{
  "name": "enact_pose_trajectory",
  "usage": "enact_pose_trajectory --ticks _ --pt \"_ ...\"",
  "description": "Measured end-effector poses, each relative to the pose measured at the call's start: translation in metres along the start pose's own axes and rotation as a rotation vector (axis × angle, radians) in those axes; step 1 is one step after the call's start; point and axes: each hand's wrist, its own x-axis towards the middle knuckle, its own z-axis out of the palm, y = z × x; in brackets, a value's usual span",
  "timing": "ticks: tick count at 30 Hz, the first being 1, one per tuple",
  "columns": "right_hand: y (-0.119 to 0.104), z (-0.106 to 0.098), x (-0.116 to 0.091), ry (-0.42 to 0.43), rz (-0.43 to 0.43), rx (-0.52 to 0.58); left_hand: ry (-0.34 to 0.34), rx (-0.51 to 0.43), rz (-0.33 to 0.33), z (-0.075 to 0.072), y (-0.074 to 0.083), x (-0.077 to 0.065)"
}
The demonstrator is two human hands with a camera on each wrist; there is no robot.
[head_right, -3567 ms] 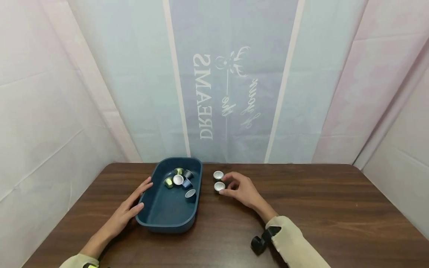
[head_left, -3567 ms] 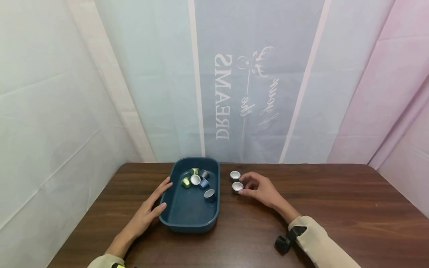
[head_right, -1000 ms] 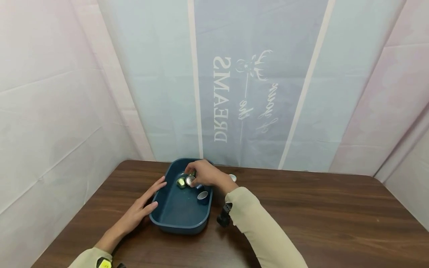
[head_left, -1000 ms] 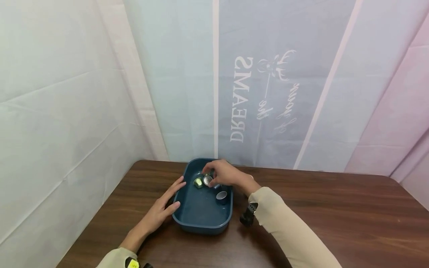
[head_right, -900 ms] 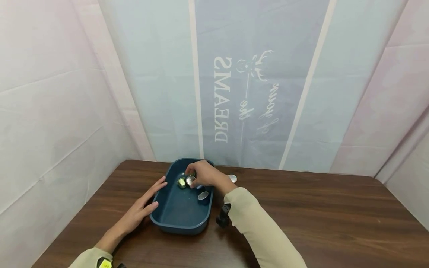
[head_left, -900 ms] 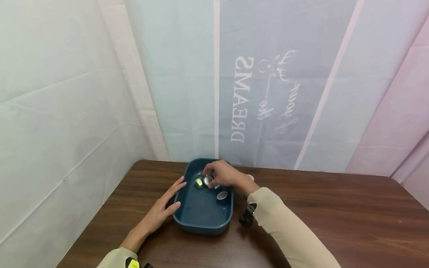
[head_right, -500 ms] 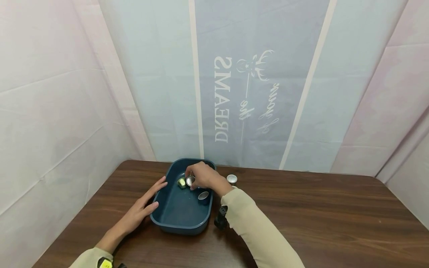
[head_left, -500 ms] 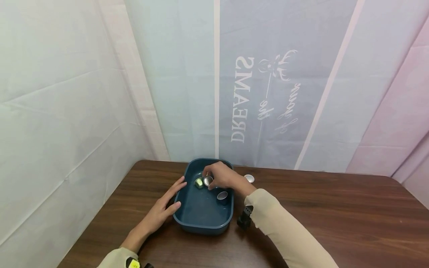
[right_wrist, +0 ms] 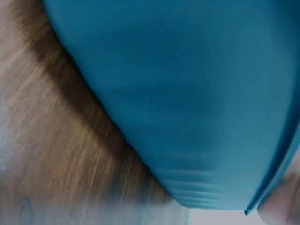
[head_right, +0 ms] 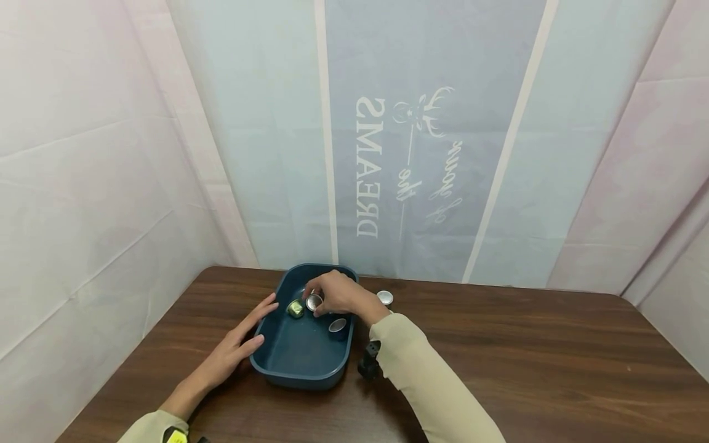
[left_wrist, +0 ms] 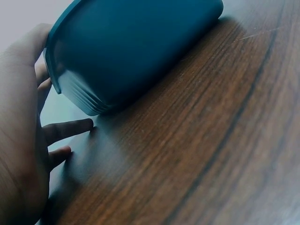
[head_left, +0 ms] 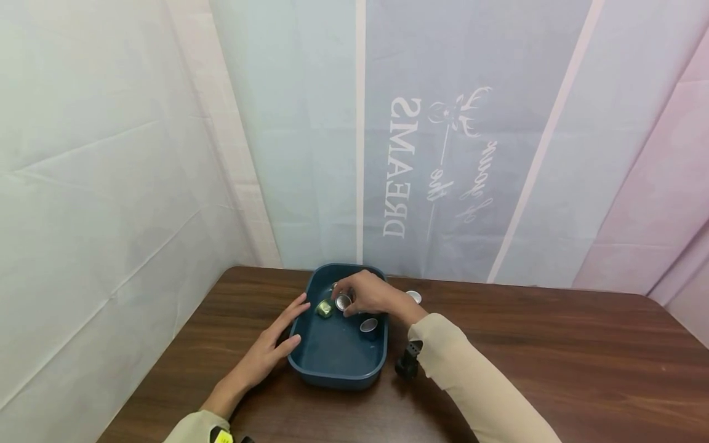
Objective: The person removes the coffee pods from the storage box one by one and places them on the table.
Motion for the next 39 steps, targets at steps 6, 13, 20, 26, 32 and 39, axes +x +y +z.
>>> enact_pose_trajectory --ticks 6,13,20,26,32,39 --pt "0.002 -0.003 -0.002 0.007 -0.039 0.049 0.006 0.001 -0.003 0.001 -0.002 0.000" --pt "0.001 -0.007 -0.006 0.025 -0.077 0.061 0.006 -0.001 -0.002 0.001 -0.002 0.000" --pt "0.004 -0.011 -0.011 0.036 -0.150 0.071 -0.007 0.007 0.009 0.001 -0.001 -0.001" --pt "0.002 -0.014 -0.018 0.041 -0.230 0.143 -0.013 0.024 0.013 0.000 0.002 -0.001" --pt "-0.002 -0.022 -0.025 0.046 -0.261 0.237 -0.007 0.013 0.011 0.001 0.001 -0.001" --pt "-0.004 -0.033 -0.037 0.060 -0.210 0.367 -0.001 0.018 -0.004 0.001 -0.003 -0.002"
